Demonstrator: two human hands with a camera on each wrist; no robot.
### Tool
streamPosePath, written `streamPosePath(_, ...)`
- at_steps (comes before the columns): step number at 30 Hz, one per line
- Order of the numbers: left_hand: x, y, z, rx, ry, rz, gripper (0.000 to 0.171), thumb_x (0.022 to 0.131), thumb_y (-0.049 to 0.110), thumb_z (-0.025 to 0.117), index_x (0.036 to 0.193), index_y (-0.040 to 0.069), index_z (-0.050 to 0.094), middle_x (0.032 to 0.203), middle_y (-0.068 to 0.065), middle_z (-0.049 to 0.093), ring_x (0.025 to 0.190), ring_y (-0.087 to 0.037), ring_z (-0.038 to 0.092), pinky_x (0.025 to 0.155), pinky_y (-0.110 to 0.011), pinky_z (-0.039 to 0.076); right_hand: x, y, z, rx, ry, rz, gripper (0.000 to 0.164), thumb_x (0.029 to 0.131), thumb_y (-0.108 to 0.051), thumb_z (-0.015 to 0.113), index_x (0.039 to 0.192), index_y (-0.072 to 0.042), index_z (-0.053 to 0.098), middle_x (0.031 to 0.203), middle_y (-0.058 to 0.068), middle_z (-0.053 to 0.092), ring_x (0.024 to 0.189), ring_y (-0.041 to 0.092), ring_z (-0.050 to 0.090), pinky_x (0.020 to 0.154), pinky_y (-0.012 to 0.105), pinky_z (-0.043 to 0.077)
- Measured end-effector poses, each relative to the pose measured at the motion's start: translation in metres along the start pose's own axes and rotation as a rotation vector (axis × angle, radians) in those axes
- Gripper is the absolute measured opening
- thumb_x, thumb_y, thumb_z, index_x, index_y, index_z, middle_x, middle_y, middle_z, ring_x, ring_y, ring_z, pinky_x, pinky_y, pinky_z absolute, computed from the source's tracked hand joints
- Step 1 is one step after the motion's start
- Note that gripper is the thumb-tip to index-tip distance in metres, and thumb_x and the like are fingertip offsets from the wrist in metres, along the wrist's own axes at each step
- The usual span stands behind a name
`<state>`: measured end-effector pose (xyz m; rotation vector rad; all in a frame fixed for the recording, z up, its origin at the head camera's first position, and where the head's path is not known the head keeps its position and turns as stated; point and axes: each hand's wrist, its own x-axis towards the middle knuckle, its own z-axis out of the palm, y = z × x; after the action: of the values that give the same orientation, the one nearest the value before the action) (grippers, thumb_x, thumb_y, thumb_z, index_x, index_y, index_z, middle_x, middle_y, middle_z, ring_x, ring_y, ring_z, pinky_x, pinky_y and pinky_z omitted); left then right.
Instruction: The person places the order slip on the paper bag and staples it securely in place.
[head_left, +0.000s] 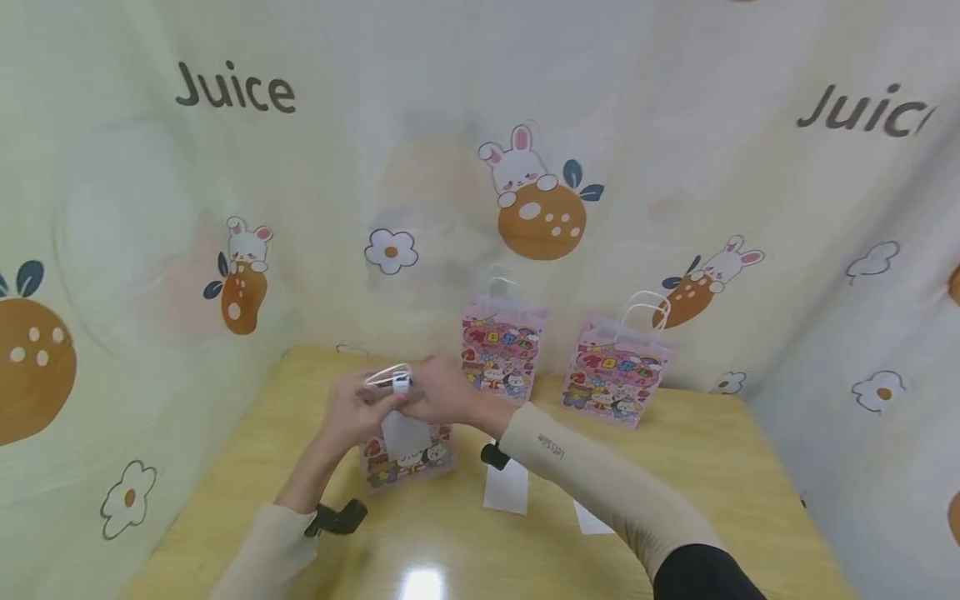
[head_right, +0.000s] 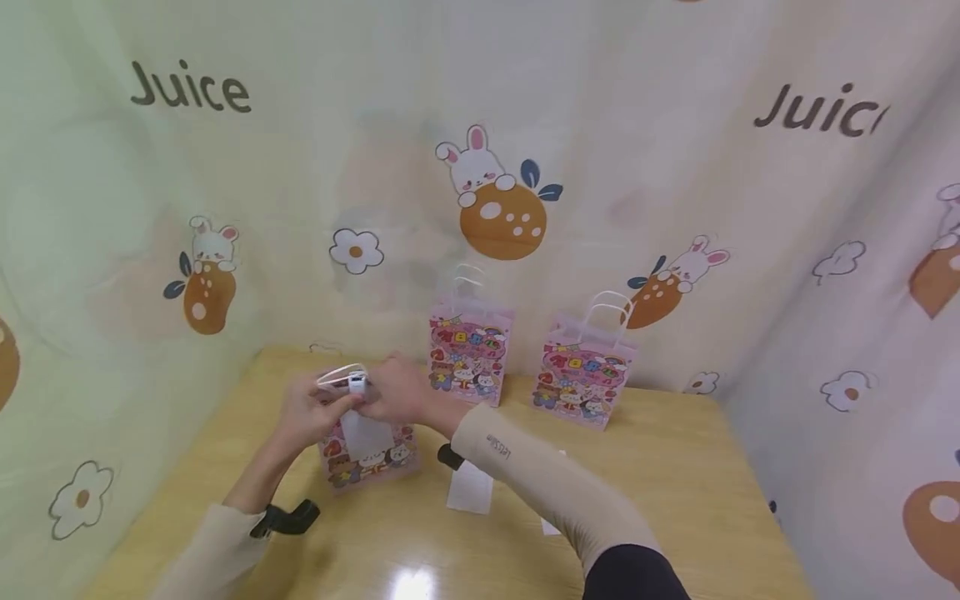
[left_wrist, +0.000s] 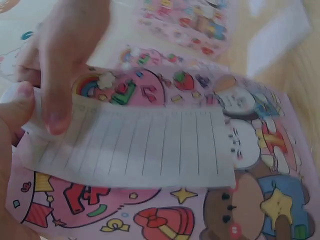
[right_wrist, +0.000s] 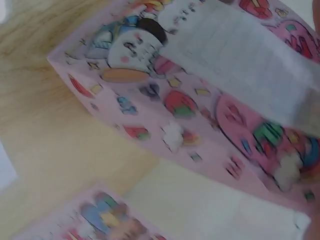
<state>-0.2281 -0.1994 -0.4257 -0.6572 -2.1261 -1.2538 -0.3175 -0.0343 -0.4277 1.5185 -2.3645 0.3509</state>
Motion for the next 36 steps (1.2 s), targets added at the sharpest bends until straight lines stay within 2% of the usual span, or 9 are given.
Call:
streamPosePath(4,0.0,-0.003,0.002,-0.015,0.014,-0.061,0.024,0.073,-0.006,0.081,0.095,-0.005,0.072,0.091,-0.015,0.071,0.077,-0.026,0.07,0.064,-0.03,0.057,0.002,0.001,-0.009,-0.059,-0.131,0.04,0.045,0.089,-0.052,0.064,0.119,-0.018,0.067,0.074,-0.006,0.068,0.069,0.009,0.062,0.091,0.037,0.046)
streamPosePath(8,0.004,-0.002,-0.001,-0.089,-0.012,-0.192,0.023,0.079,-0.002,0.079,0.101,-0.005,0.072,0.097,-0.016,0.07,0.082,-0.028,0.07,0.066,-0.029,0.057,0.001,0.0,-0.024,-0.065,-0.213,0.151,0.06,0.083,-0.063,0.065,0.126,-0.022,0.063,0.104,-0.004,0.07,0.107,0.021,0.061,0.102,0.047,0.036)
streamPosePath(10,0.006,0.002,-0.004,-0.14,-0.026,-0.242,0.024,0.08,-0.002,0.078,0.102,-0.007,0.071,0.099,-0.018,0.068,0.084,-0.031,0.07,0.067,-0.031,0.057,-0.005,-0.003,-0.033,-0.058,-0.189,0.207,0.065,0.08,-0.061,0.07,0.129,-0.019,0.06,0.118,-0.003,0.066,0.117,0.025,0.054,0.104,0.049,0.033)
streamPosePath(13,0.004,-0.001,-0.006,-0.195,-0.049,-0.293,0.026,0.082,0.0,0.077,0.106,-0.007,0.07,0.102,-0.02,0.067,0.087,-0.034,0.069,0.07,-0.031,0.057,-0.019,-0.013,-0.047,-0.077,-0.053,0.224,0.051,0.084,-0.045,0.074,0.12,-0.012,0.063,0.114,0.0,0.066,0.104,0.021,0.06,0.092,0.04,0.045)
streamPosePath(16,0.001,-0.002,-0.006,-0.212,-0.061,-0.311,0.026,0.082,0.0,0.077,0.106,-0.007,0.07,0.103,-0.019,0.066,0.089,-0.032,0.069,0.072,-0.031,0.057,-0.029,-0.025,-0.056,-0.008,0.066,0.212,0.032,0.091,-0.029,0.07,0.114,-0.008,0.066,0.1,0.001,0.07,0.073,0.012,0.063,0.06,0.022,0.049)
streamPosePath(18,0.0,-0.002,-0.005,-0.223,-0.058,-0.304,0.025,0.082,0.0,0.077,0.105,-0.007,0.07,0.103,-0.019,0.066,0.09,-0.03,0.069,0.074,-0.031,0.057,-0.029,-0.032,-0.061,0.094,0.075,0.221,0.031,0.094,-0.026,0.066,0.12,-0.008,0.064,0.098,0.003,0.072,0.053,0.009,0.056,0.042,0.019,0.04)
streamPosePath(20,0.0,-0.002,-0.003,-0.232,-0.047,-0.299,0.025,0.08,-0.001,0.078,0.104,-0.007,0.07,0.103,-0.019,0.066,0.091,-0.027,0.069,0.076,-0.031,0.056,-0.027,-0.036,-0.062,0.154,0.035,0.267,0.039,0.097,-0.029,0.061,0.132,-0.011,0.058,0.104,0.003,0.072,0.051,0.007,0.053,0.039,0.018,0.036)
streamPosePath(28,-0.008,-0.022,-0.002,-0.275,-0.062,-0.311,0.036,0.077,-0.001,0.081,0.11,-0.005,0.069,0.109,-0.018,0.067,0.096,-0.022,0.068,0.079,-0.029,0.055,-0.013,-0.036,-0.054,0.248,-0.087,0.346,0.035,0.095,-0.031,0.065,0.127,-0.018,0.063,0.105,-0.003,0.067,0.076,0.006,0.061,0.056,0.02,0.046)
streamPosePath(36,-0.005,-0.03,-0.006,-0.106,-0.094,-0.349,0.035,0.079,0.012,0.082,0.111,0.002,0.071,0.107,-0.011,0.071,0.097,-0.025,0.067,0.08,-0.027,0.054,-0.023,-0.029,-0.067,0.491,0.034,0.295,0.03,0.097,-0.019,0.063,0.123,-0.007,0.054,0.117,0.006,0.061,0.098,0.017,0.065,0.076,0.023,0.053)
